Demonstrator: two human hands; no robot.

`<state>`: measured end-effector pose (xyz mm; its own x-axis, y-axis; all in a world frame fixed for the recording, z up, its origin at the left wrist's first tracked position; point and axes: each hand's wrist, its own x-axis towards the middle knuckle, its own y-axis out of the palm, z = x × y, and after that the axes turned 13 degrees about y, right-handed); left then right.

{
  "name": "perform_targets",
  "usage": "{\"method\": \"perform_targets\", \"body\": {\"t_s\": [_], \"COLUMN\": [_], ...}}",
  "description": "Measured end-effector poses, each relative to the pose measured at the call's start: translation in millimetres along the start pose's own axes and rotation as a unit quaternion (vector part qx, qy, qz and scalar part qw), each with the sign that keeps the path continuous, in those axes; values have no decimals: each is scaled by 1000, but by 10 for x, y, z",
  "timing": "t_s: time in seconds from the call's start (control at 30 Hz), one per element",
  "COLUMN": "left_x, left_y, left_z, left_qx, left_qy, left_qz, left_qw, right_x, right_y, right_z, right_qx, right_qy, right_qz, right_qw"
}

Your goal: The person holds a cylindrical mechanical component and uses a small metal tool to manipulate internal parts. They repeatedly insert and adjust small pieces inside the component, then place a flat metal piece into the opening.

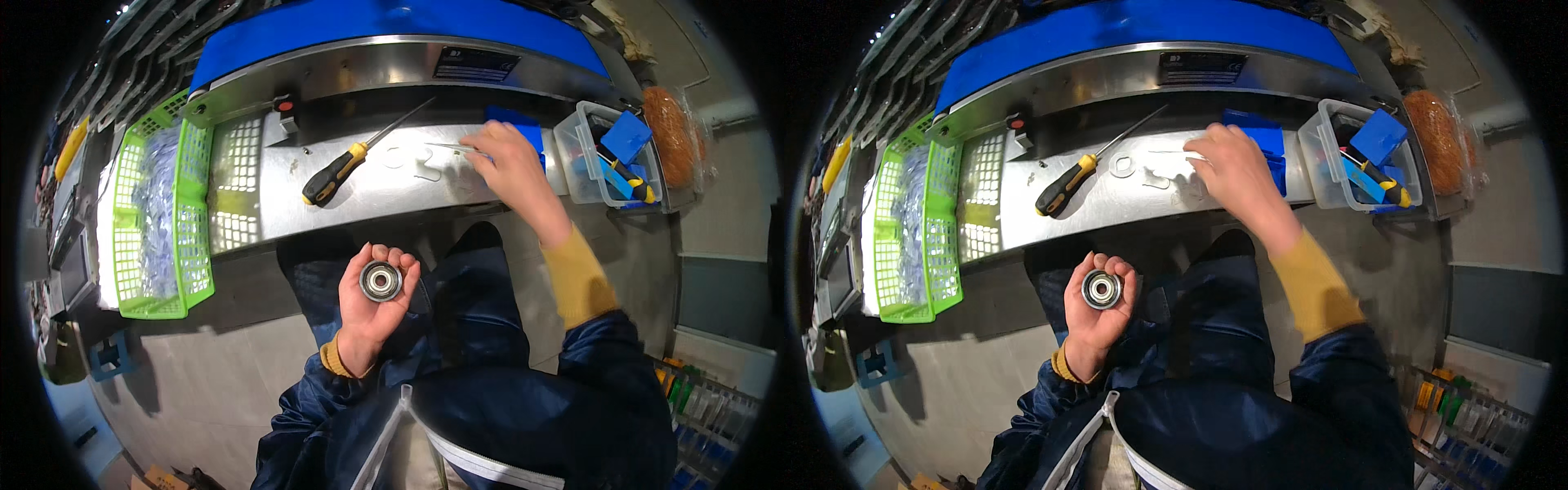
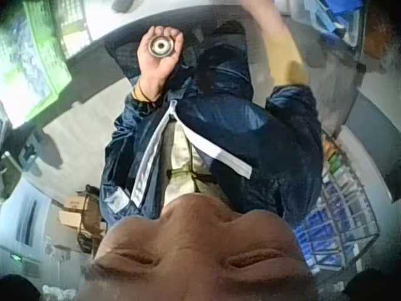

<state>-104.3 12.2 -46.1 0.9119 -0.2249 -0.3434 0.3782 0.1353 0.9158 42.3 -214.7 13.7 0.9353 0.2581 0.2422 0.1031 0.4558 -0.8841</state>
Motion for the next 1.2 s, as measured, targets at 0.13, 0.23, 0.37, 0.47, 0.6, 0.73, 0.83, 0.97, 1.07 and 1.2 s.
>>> {"method": "perform_targets", "body": {"t_s": [0.13,0.23,0.37,0.47,0.6,0.73,0.83,0.97,1.07,1.2], "left_x": [-67,-87,-48,17,121,177,165,172,183,208], "left_y": [25,37,38,43,42,46,32,2,-8,-26], "left_z": [-16,-27,-30,-24,4,-23,-71,-96,-120,-139], "left_qx": [4,9,9,15,10,13,-2,2,18,4], "left_qy": [25,51,51,42,43,47,39,63,68,61], "left_qz": [18,11,5,3,9,36,45,9,28,34], "left_qw": [1000,999,999,999,999,998,998,998,997,998], "right_x": [463,551,568,524,240,273,380,469,492,304], "right_y": [386,522,494,411,528,698,720,724,680,305], "right_z": [-176,-274,-334,-259,141,475,588,638,704,883], "right_qx": [-58,-112,-114,-119,50,8,-11,-81,-86,15], "right_qy": [-45,-53,-59,-69,-94,-22,17,25,21,35], "right_qz": [33,23,14,-19,-22,44,79,123,129,89], "right_qw": [997,992,992,990,994,999,997,989,988,995]}}
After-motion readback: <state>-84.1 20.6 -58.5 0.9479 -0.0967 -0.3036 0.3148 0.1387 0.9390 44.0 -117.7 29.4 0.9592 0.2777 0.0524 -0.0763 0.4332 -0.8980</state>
